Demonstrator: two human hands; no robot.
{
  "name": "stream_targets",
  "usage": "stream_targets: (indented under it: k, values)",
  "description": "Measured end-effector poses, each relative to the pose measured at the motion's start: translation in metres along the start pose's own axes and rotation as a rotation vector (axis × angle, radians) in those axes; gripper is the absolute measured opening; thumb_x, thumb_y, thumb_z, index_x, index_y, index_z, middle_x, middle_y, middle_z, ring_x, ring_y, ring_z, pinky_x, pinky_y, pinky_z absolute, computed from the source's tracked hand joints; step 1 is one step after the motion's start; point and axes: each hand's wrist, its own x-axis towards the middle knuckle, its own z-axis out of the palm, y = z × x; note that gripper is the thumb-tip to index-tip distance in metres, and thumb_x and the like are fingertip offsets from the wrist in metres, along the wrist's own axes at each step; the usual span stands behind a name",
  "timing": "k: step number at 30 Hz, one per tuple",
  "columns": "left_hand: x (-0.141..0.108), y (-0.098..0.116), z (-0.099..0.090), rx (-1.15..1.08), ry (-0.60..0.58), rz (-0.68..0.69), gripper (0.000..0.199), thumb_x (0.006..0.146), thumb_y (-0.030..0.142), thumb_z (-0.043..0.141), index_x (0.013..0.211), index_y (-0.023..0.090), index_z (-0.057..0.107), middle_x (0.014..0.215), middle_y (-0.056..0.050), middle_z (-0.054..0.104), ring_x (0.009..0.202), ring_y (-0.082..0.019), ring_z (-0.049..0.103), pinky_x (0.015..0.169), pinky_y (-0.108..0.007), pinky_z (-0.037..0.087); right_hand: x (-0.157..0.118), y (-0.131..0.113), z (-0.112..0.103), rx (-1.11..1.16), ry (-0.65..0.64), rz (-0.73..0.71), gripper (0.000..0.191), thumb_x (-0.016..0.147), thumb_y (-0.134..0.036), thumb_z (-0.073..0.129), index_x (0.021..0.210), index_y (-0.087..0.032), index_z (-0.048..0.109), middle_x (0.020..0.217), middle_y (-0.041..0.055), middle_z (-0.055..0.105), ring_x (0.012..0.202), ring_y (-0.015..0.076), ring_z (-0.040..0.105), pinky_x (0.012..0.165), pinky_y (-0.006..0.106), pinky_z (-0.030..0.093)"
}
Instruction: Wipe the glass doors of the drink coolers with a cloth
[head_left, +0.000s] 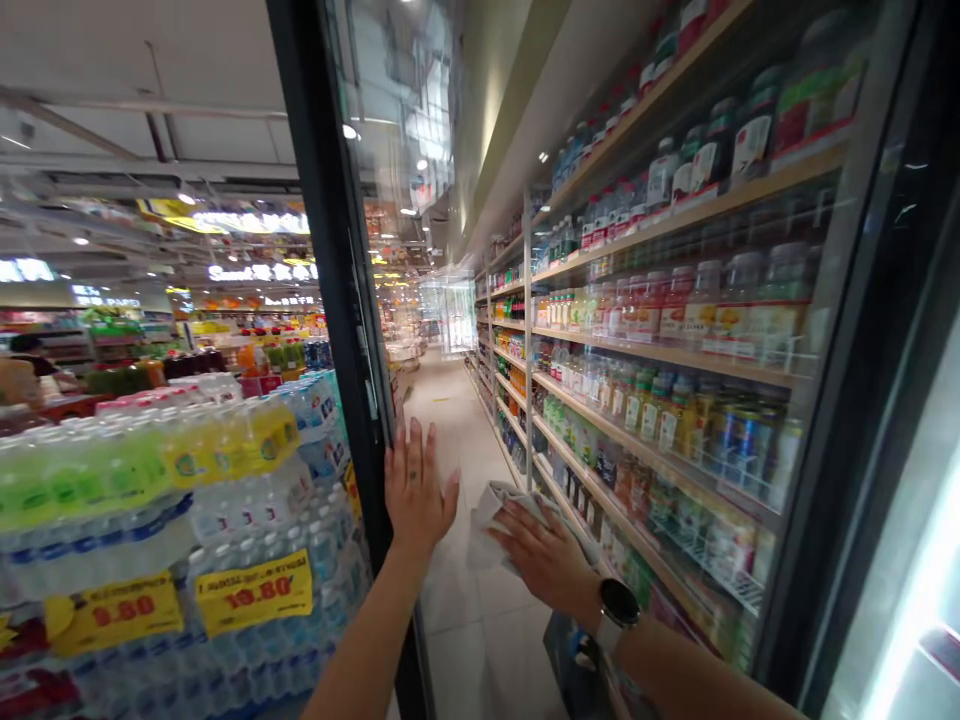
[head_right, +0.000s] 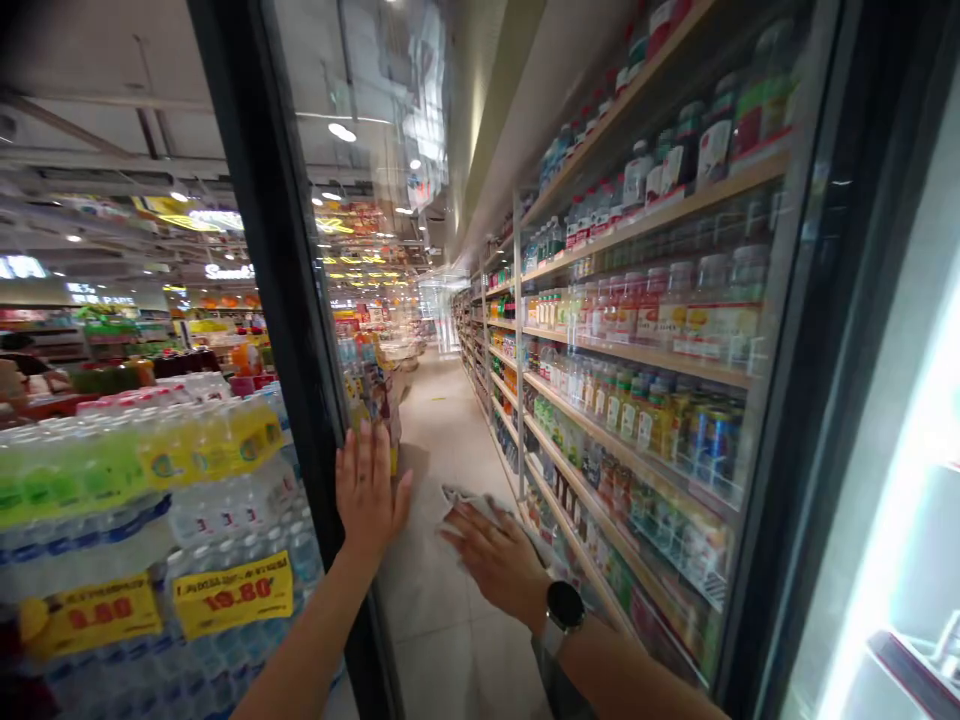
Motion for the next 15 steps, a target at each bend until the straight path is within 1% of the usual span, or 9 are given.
stream_targets:
  k: [1,3,6,8,9,11,13,15]
  values:
    - [-0.001,0.001,0.0,-0.008,-0.001,0.002,0.066,0.097,0.04,0.039,0.154,0.015,0.018,0.16,-0.014,0.022,0.15,-0.027,0.014,0.121,-0.044,0.017,0.007,0.004,-0.003,0.001,0.015,0.003,0.037,0.097,-0.021,0.044,0.13,-0.028,0.059,0.144,-0.0007,0.055,0.145,0.016,0.031,0.124,0.041,0.01]
    - [-0.001,0.002,-0.001,-0.034,-0.003,0.001,0.064,0.099,0.043,0.033,0.154,0.014,0.018,0.162,-0.013,0.017,0.151,-0.027,0.01,0.121,-0.043,0.016,0.038,0.021,-0.017,-0.014,0.06,0.035,0.037,0.098,-0.022,0.042,0.13,-0.026,0.059,0.142,0.0015,0.057,0.146,0.0172,0.029,0.125,0.044,0.003]
    - [-0.003,0.002,-0.003,-0.087,0.0,0.003,0.067,0.099,0.051,0.024,0.154,0.012,0.019,0.162,-0.015,0.015,0.151,-0.028,0.008,0.121,-0.044,0.015,0.1,0.044,-0.04,-0.07,0.092,0.127,0.041,0.098,-0.025,0.043,0.138,-0.021,0.053,0.147,0.0063,0.052,0.147,0.0213,0.027,0.124,0.05,0.003]
    - [-0.004,0.001,-0.004,-0.124,0.002,0.01,0.072,0.098,0.056,0.022,0.154,0.01,0.017,0.161,-0.017,0.017,0.151,-0.029,0.009,0.121,-0.046,0.017,0.128,0.045,-0.046,-0.105,0.096,0.182,0.045,0.098,-0.026,0.044,0.142,-0.02,0.047,0.151,0.0085,0.046,0.148,0.0242,0.025,0.123,0.053,0.004]
    - [-0.005,0.0,-0.004,-0.146,0.007,0.015,0.074,0.097,0.057,0.02,0.154,0.009,0.015,0.16,-0.019,0.019,0.15,-0.029,0.01,0.12,-0.047,0.018,0.134,0.04,-0.044,-0.112,0.094,0.199,0.047,0.098,-0.026,0.044,0.144,-0.019,0.046,0.152,0.0091,0.045,0.148,0.0251,0.024,0.123,0.054,0.004]
    - [-0.008,-0.001,-0.003,-0.199,0.034,0.018,0.077,0.097,0.058,0.018,0.154,0.008,0.009,0.16,-0.021,0.019,0.15,-0.03,0.013,0.119,-0.05,0.023,0.131,0.021,-0.032,-0.104,0.09,0.194,0.048,0.097,-0.026,0.045,0.144,-0.018,0.046,0.151,0.0098,0.046,0.149,0.0249,0.022,0.123,0.053,0.004]
    - [-0.01,-0.002,-0.002,-0.265,0.071,0.006,0.077,0.097,0.057,0.018,0.154,0.008,0.004,0.16,-0.022,0.017,0.149,-0.03,0.015,0.117,-0.051,0.027,0.115,-0.004,-0.011,-0.074,0.1,0.15,0.046,0.095,-0.023,0.045,0.14,-0.015,0.051,0.147,0.01,0.051,0.149,0.023,0.023,0.124,0.049,0.005]
    - [-0.012,-0.002,-0.003,-0.322,0.09,-0.025,0.075,0.098,0.051,0.026,0.155,0.009,0.0,0.16,-0.021,0.015,0.149,-0.029,0.017,0.117,-0.05,0.029,0.098,-0.028,0.01,-0.044,0.12,0.125,0.045,0.092,-0.018,0.046,0.135,-0.013,0.055,0.142,0.011,0.056,0.148,0.0217,0.025,0.124,0.046,0.008]
